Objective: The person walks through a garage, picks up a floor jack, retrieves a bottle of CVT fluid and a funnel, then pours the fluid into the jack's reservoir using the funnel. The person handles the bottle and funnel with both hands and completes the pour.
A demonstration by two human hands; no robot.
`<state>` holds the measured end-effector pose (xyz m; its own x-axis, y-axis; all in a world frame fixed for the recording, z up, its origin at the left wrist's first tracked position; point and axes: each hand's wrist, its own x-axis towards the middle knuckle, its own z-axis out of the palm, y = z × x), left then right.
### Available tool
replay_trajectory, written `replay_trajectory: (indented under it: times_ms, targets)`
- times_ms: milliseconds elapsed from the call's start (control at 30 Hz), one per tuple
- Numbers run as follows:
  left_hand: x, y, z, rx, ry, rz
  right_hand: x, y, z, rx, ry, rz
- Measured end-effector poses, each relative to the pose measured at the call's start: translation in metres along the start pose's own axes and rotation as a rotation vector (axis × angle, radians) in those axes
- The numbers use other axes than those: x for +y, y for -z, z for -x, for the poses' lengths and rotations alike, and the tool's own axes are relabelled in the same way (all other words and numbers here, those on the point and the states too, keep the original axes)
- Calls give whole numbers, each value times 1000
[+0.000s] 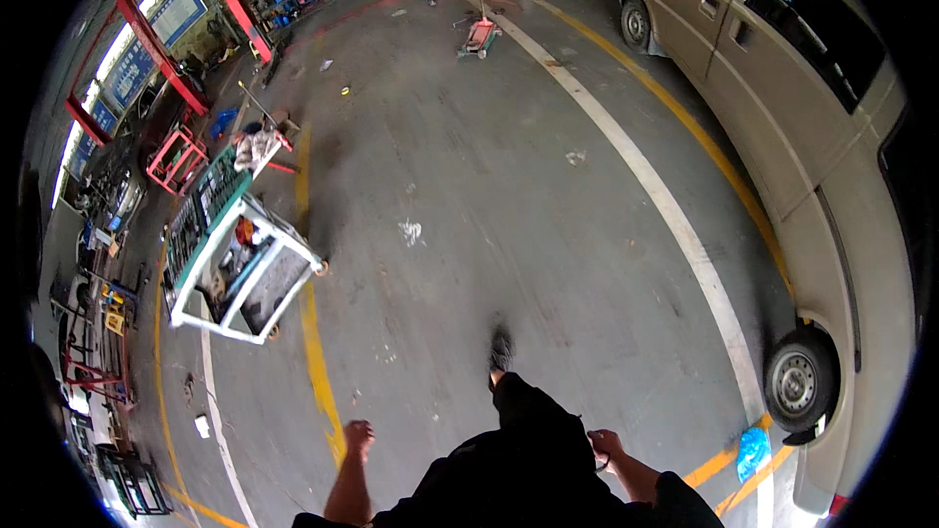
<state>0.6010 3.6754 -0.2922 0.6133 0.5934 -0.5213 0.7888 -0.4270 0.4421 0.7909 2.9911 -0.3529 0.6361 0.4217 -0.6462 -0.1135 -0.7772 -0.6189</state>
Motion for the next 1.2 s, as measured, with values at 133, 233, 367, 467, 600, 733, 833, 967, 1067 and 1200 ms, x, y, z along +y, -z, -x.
replay_trajectory:
  times_ms: [133,233,367,467,600,733,833,967,1067,1200]
  targets:
    - [102,-30,-59,-242,187,-227,-6,72,-122,-269,-240,-993]
    - [128,-12,-89,56,27,30,-176,181,-192,26,-340,-434]
    - [190,9,-195,-118,172,59,-293,315,-305,227,-274,-627]
    - [216,23,-291,-186,-124,-264,-363,386,-407,252,-466,-684]
    - [322,45,-452,-311,-573,-896,-272,414,-527,38,68,673]
    - [428,98,-625,-616,-537,-1118,-347,439,-590,11,-45,595]
    - [539,155,-776,-177,-349,-627,-390,464,-628,257,162,327]
    - [775,228,-946,12,-114,-115,-465,522,-694,472,-518,-907]
    - [885,247,-1058,-23,15,377,-413,548,-778,500,-32,190]
    - [944,220,-1121,-84,-136,267,-389,646,-889,200,-200,122]
